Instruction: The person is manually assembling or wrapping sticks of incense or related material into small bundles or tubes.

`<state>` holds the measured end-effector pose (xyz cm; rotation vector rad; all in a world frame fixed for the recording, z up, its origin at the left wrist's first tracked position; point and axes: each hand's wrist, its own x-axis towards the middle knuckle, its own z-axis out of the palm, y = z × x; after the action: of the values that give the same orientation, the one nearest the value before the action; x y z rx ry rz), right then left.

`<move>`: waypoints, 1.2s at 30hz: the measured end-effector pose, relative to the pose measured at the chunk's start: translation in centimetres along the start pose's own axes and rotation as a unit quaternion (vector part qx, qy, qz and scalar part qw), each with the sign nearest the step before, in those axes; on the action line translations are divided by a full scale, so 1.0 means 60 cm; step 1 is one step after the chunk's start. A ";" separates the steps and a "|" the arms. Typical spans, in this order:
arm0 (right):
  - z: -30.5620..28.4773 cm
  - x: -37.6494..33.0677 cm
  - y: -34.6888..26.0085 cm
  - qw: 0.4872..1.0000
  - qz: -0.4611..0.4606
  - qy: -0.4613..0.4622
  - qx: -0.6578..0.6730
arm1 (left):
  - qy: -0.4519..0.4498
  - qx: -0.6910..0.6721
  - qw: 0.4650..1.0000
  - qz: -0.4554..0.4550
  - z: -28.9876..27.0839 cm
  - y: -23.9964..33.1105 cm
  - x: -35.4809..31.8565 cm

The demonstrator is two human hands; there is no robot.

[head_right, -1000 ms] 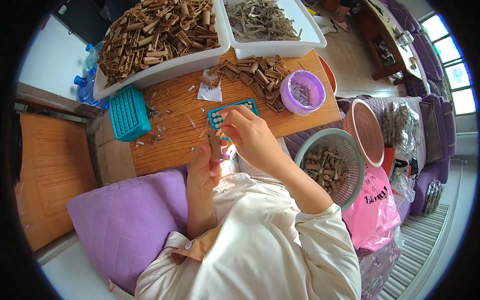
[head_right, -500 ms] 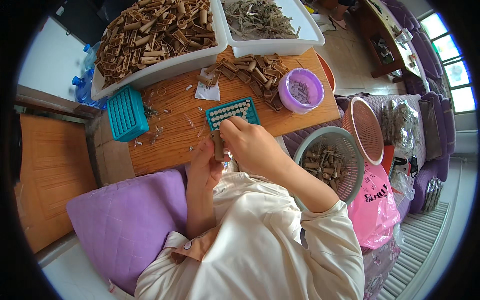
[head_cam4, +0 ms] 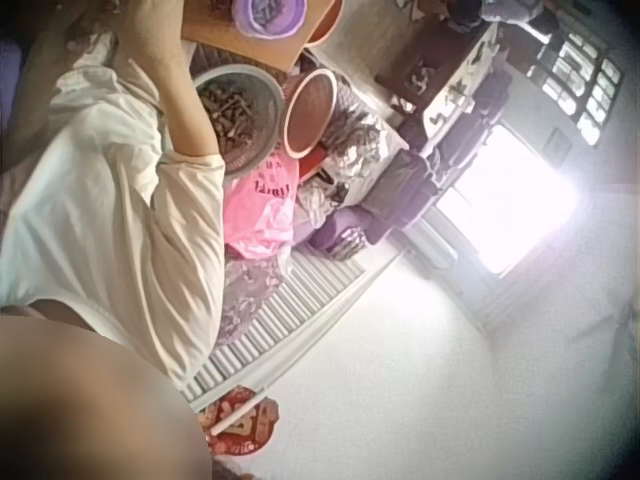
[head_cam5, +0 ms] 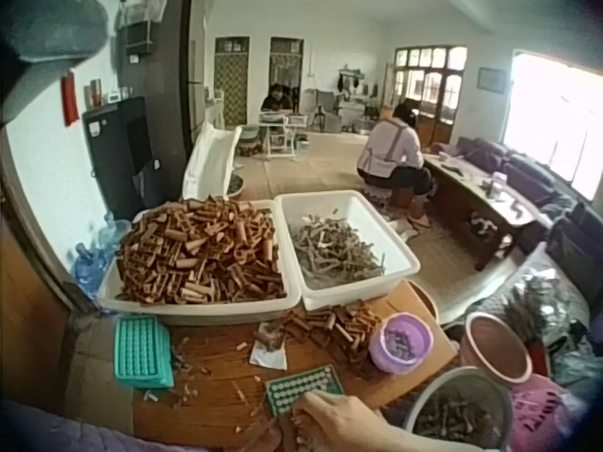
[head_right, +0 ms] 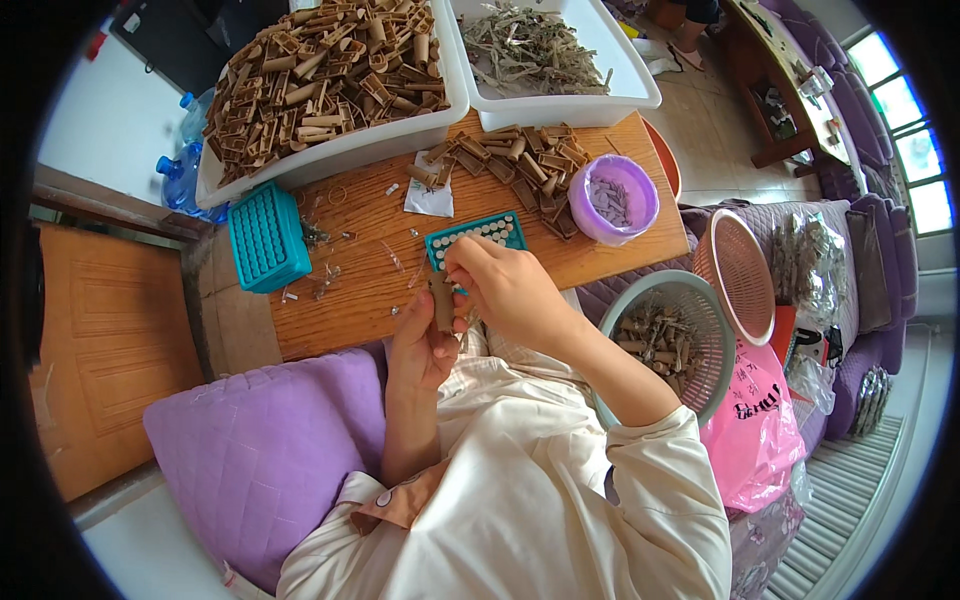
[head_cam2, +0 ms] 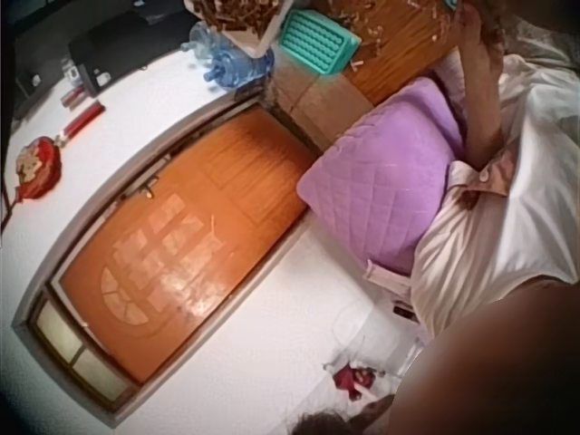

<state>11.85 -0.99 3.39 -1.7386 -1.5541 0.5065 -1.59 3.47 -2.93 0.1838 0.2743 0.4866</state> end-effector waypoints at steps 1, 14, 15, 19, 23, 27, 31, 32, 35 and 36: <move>0.002 0.000 0.000 1.000 -0.001 0.002 0.001 | 0.000 0.002 1.000 0.000 -0.001 -0.001 -0.001; 0.010 -0.016 0.020 0.999 -0.005 0.022 0.034 | 0.047 -0.022 0.998 -0.023 0.003 -0.017 0.004; 0.009 -0.018 0.022 0.999 -0.006 0.018 0.038 | 0.055 -0.035 0.997 -0.033 0.003 -0.018 0.004; 0.003 -0.029 0.029 0.999 -0.007 0.027 0.041 | 0.059 -0.030 0.997 -0.042 0.003 -0.026 0.007; -0.008 -0.047 0.025 0.999 0.023 0.031 0.037 | 0.053 -0.023 0.996 -0.067 0.009 -0.039 0.007; -0.012 -0.062 0.033 0.996 0.055 0.032 0.060 | 0.073 0.000 0.994 -0.083 0.003 -0.054 0.010; -0.017 -0.070 0.037 0.998 0.043 0.029 0.047 | 0.087 0.001 0.992 -0.091 0.006 -0.061 0.011; -0.019 -0.072 0.039 0.998 0.042 0.030 0.048 | 0.087 0.007 0.992 -0.093 0.004 -0.064 0.012; -0.025 -0.082 0.055 0.998 0.051 0.025 0.031 | 0.089 0.020 0.989 -0.118 0.000 -0.072 0.022; -0.026 -0.085 0.066 0.997 0.058 0.007 0.042 | 0.093 0.027 0.986 -0.138 -0.003 -0.073 0.025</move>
<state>14.67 -6.28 0.55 -1.7697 -1.4083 0.6085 1.54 0.40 -4.47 0.1503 0.4888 0.2216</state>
